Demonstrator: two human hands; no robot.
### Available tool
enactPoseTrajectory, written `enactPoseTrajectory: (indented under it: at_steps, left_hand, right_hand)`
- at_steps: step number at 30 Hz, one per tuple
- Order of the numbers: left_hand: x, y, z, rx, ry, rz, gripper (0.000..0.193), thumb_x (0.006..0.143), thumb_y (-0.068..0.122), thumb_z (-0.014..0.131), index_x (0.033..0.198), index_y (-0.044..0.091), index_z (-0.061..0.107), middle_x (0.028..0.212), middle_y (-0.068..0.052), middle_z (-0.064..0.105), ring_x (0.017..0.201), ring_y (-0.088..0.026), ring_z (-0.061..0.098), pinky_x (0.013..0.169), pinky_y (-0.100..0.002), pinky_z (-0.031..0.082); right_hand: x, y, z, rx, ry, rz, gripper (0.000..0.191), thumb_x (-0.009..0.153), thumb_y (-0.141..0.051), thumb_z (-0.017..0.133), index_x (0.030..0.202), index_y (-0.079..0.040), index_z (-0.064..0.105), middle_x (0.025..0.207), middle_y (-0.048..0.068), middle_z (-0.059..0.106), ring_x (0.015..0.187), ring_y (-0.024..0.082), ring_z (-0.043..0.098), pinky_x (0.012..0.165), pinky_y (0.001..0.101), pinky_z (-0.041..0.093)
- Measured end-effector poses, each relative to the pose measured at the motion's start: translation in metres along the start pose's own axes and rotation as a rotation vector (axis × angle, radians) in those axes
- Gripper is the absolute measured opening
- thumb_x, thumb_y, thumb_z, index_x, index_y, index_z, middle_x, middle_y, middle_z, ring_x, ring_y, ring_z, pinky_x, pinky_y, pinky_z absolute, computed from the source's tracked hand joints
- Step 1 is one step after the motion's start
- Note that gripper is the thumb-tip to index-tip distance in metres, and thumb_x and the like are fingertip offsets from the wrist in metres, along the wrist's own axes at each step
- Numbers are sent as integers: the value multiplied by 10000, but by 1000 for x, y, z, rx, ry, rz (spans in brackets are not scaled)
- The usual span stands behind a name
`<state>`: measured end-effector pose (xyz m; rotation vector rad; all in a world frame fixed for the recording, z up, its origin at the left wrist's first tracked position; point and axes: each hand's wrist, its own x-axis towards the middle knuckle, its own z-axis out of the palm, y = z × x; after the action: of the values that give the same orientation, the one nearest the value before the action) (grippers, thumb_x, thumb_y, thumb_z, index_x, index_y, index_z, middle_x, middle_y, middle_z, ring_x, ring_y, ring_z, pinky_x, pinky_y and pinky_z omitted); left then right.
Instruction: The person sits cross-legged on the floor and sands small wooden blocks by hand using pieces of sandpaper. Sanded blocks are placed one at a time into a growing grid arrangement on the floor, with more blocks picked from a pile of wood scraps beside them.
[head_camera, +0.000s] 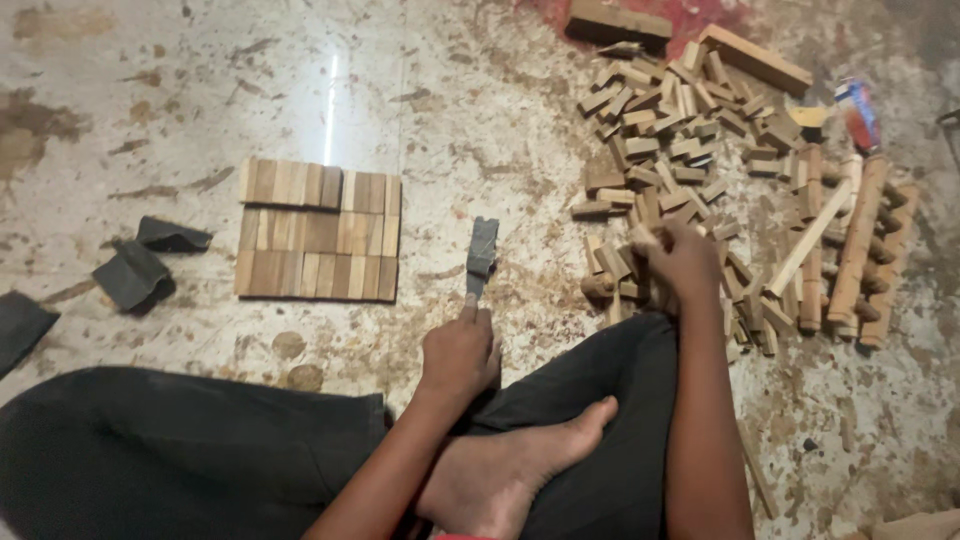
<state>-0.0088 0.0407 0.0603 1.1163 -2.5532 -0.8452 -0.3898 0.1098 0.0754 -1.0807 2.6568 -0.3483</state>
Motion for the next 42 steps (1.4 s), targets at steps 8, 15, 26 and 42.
enactPoseTrajectory:
  at_steps: [8, 15, 26, 42]
  left_hand:
    - [-1, -3, 3, -12, 5, 4, 252, 803, 251, 733, 930, 58, 631, 944, -182, 690, 691, -384, 687, 581, -523, 538]
    - [-3, -5, 11, 26, 80, 39, 203, 790, 214, 700, 908, 64, 631, 851, -158, 678, 653, -364, 681, 541, -520, 524]
    - [-14, -2, 8, 102, 109, 128, 229, 739, 227, 722, 898, 87, 635, 837, -126, 671, 717, -352, 675, 572, -505, 522]
    - [-16, -2, 1, -322, 162, 77, 498, 892, 347, 685, 1320, 97, 645, 1136, -161, 695, 962, -331, 694, 843, -460, 568]
  right_hand:
    - [-3, -5, 15, -245, -140, -64, 617, 682, -384, 837, 1225, -121, 708, 1049, 187, 751, 985, 375, 711, 825, 489, 560]
    - [-27, -31, -5, -140, 0, 18, 522, 754, -426, 827, 1208, -184, 742, 999, 138, 752, 934, 344, 715, 776, 484, 558]
    - [-25, -47, -6, 533, -264, 75, 361, 805, -266, 851, 1069, -35, 765, 904, 100, 764, 699, 156, 700, 565, 346, 527]
    - [-95, -126, 13, 660, -117, 115, 461, 894, -318, 829, 1213, -19, 684, 973, 131, 707, 784, 210, 681, 642, 389, 548]
